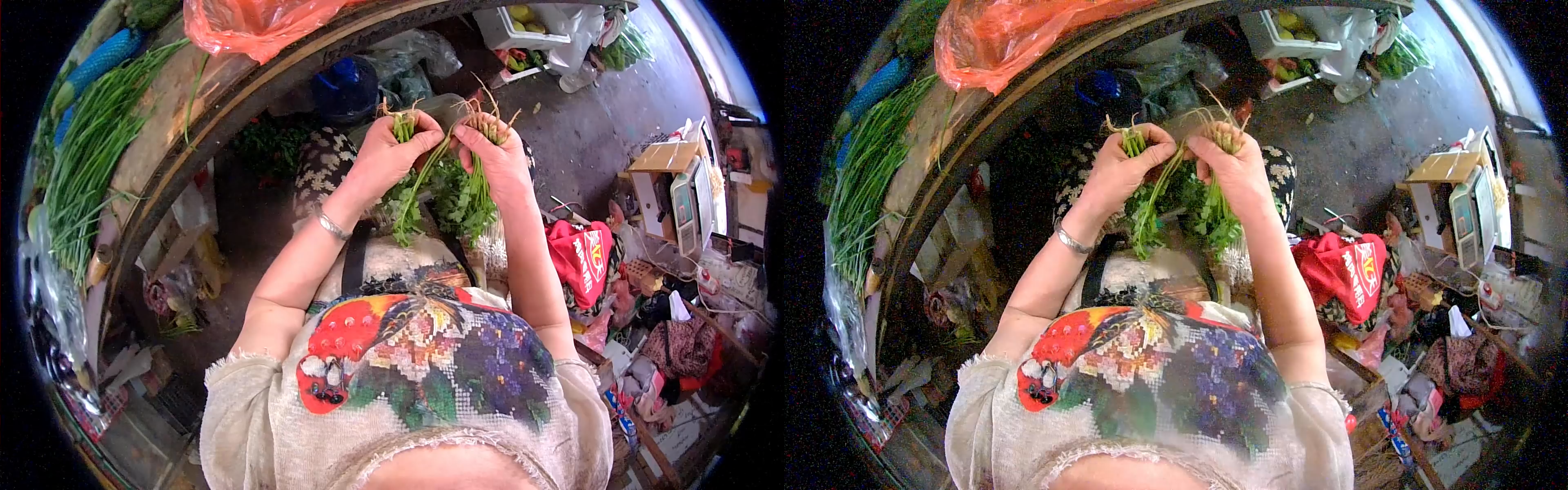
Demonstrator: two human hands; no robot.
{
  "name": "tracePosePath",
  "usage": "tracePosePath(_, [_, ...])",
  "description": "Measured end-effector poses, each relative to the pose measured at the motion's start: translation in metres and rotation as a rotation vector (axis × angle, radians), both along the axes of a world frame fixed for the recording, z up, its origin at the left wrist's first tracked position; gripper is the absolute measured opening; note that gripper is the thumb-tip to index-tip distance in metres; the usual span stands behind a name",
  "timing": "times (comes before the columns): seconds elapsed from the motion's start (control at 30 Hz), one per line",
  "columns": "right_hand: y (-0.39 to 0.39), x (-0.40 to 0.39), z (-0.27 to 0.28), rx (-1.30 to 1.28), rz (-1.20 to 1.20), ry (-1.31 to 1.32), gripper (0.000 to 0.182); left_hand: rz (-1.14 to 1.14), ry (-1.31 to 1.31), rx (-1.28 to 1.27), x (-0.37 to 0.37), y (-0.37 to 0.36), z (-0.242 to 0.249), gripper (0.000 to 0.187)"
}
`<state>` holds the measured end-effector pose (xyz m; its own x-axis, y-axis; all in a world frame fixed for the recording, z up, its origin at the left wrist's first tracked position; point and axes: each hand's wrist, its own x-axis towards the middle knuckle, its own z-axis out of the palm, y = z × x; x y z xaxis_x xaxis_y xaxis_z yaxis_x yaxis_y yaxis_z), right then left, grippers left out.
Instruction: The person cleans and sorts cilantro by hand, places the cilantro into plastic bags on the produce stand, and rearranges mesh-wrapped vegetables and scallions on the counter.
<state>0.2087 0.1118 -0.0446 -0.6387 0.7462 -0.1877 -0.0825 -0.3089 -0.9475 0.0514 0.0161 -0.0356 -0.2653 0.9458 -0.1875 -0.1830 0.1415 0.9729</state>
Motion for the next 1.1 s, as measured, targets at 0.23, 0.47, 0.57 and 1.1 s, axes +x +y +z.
tracePosePath(0.23, [-0.004,-0.001,0.011,-0.068,0.079,-0.01,0.008,0.087,-0.025,0.021,0.001,0.005,0.004,0.014])
tracePosePath(0.47, [0.016,0.007,0.026,0.044,-0.053,-0.055,0.008,0.009,0.381,-0.123,-0.028,0.006,0.002,0.013])
tracePosePath(0.57, [0.02,0.004,0.03,0.064,-0.055,-0.088,0.009,-0.026,0.094,-0.034,-0.022,0.004,0.013,0.031])
tracePosePath(1.1, [-0.001,-0.01,0.03,-0.003,0.157,-0.154,0.013,-0.051,-0.132,-0.037,-0.018,0.007,0.029,0.022])
